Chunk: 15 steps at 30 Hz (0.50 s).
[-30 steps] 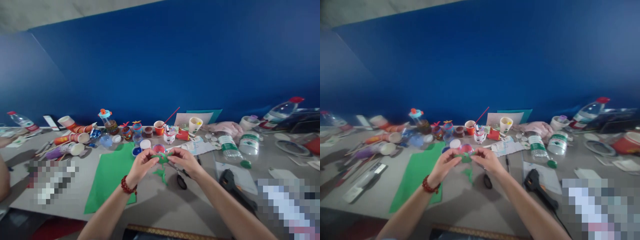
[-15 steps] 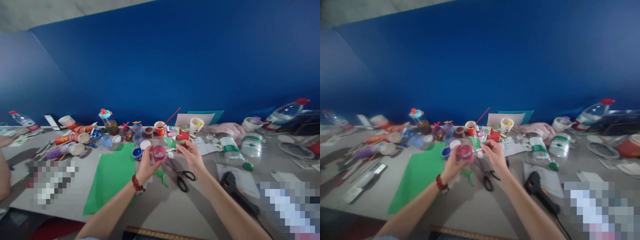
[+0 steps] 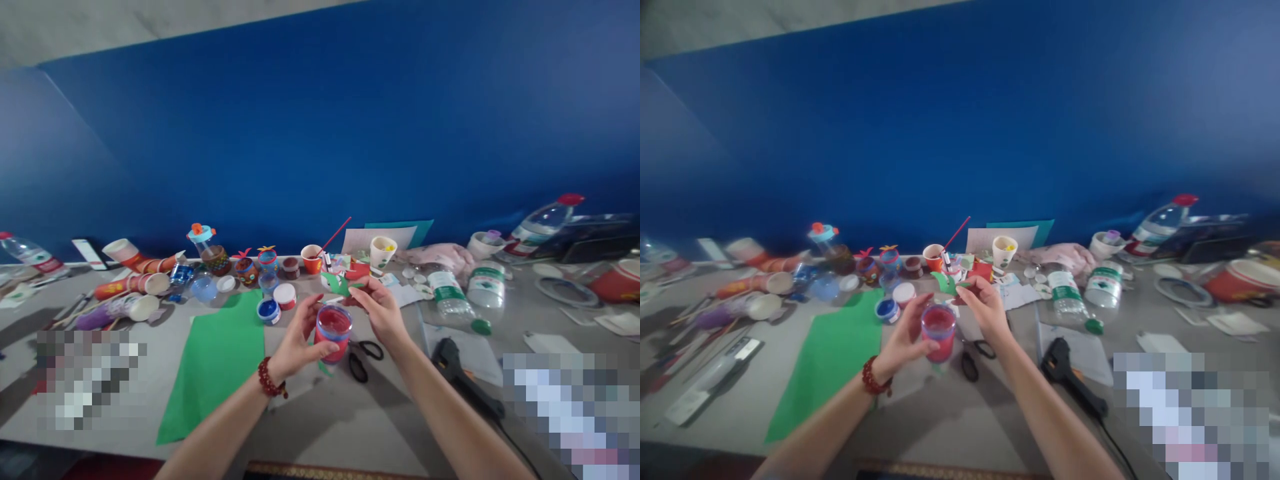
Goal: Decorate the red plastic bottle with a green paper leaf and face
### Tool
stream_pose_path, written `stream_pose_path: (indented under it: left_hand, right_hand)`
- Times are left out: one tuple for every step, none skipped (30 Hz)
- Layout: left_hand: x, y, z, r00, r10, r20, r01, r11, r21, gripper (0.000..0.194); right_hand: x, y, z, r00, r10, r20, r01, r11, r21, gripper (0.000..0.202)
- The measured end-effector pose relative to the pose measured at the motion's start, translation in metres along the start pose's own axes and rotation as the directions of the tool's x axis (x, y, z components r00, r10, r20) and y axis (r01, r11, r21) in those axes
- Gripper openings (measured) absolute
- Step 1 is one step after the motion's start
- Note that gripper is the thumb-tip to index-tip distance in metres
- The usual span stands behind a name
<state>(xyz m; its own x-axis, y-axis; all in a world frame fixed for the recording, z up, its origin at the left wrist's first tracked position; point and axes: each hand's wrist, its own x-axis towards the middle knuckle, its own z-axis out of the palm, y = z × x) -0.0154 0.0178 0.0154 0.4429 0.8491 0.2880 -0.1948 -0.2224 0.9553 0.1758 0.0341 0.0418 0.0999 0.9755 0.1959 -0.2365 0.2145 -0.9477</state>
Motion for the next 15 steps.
stream_pose_path:
  left_hand:
    - [0.0, 0.002, 0.001, 1.0, 0.004, 0.02, -0.004, 1.0, -0.01, 0.086]
    - [0.001, 0.003, 0.002, 0.999, 0.01, 0.041, -0.009, 1.0, -0.021, 0.086]
    - [0.0, 0.004, 0.003, 0.998, 0.016, 0.055, -0.014, 0.999, -0.031, 0.086]
    - [0.0, 0.005, 0.004, 0.998, 0.021, 0.064, -0.018, 0.999, -0.04, 0.087]
    - [0.0, 0.006, 0.004, 0.997, 0.025, 0.066, -0.022, 0.999, -0.046, 0.087]
    - [-0.001, 0.006, 0.005, 0.998, 0.027, 0.064, -0.025, 0.999, -0.046, 0.087]
    - [-0.001, 0.006, 0.005, 0.998, 0.029, 0.058, -0.026, 0.999, -0.041, 0.088]
    - [-0.002, 0.006, 0.006, 0.998, 0.028, 0.051, -0.026, 0.999, -0.033, 0.089]
    - [-0.002, 0.006, 0.006, 0.999, 0.027, 0.045, -0.026, 0.999, -0.026, 0.089]
    - [-0.003, 0.005, 0.006, 0.999, 0.027, 0.041, -0.026, 0.999, -0.022, 0.09]
    - [-0.003, 0.005, 0.007, 0.999, 0.028, 0.038, -0.027, 0.999, -0.024, 0.09]
    - [-0.003, 0.005, 0.007, 0.999, 0.028, 0.038, -0.026, 0.999, -0.034, 0.09]
    - [-0.003, 0.004, 0.008, 0.999, 0.027, 0.039, -0.026, 0.999, -0.048, 0.09]
    - [-0.003, 0.004, 0.008, 0.999, 0.028, 0.041, -0.025, 0.998, -0.066, 0.09]
    - [-0.003, 0.003, 0.008, 0.999, 0.03, 0.042, -0.027, 0.996, -0.084, 0.09]
  right_hand:
    - [-0.002, -0.001, -0.001, 1.0, -0.003, 0.005, 0.003, 1.0, -0.004, 0.024]
    - [-0.003, -0.002, -0.002, 1.0, -0.005, 0.008, 0.005, 1.0, -0.012, 0.024]
    - [-0.006, -0.003, -0.003, 1.0, -0.007, 0.009, 0.007, 1.0, -0.02, 0.023]
    - [-0.008, -0.003, -0.003, 1.0, -0.008, 0.009, 0.008, 1.0, -0.027, 0.023]
    - [-0.01, -0.004, -0.004, 1.0, -0.009, 0.006, 0.009, 0.999, -0.031, 0.023]
    - [-0.011, -0.004, -0.005, 1.0, -0.01, 0.004, 0.01, 0.999, -0.032, 0.022]
    - [-0.013, -0.004, -0.005, 1.0, -0.011, 0.001, 0.011, 0.999, -0.03, 0.022]
    - [-0.014, -0.004, -0.005, 1.0, -0.012, -0.002, 0.012, 1.0, -0.026, 0.023]
    - [-0.015, -0.004, -0.006, 1.0, -0.011, -0.002, 0.011, 1.0, -0.024, 0.023]
    - [-0.016, -0.003, -0.006, 1.0, -0.009, 0.001, 0.009, 1.0, -0.023, 0.024]
    - [-0.016, -0.003, -0.006, 1.0, -0.008, 0.003, 0.008, 1.0, -0.023, 0.024]
    - [-0.016, -0.003, -0.005, 1.0, -0.007, 0.003, 0.007, 1.0, -0.022, 0.024]
    - [-0.017, -0.003, -0.005, 1.0, -0.006, 0.003, 0.006, 1.0, -0.018, 0.025]
    - [-0.017, -0.002, -0.004, 1.0, -0.003, 0.004, 0.003, 1.0, -0.012, 0.024]
    - [-0.018, -0.002, -0.003, 1.0, 0.0, 0.005, 0.0, 1.0, -0.001, 0.024]
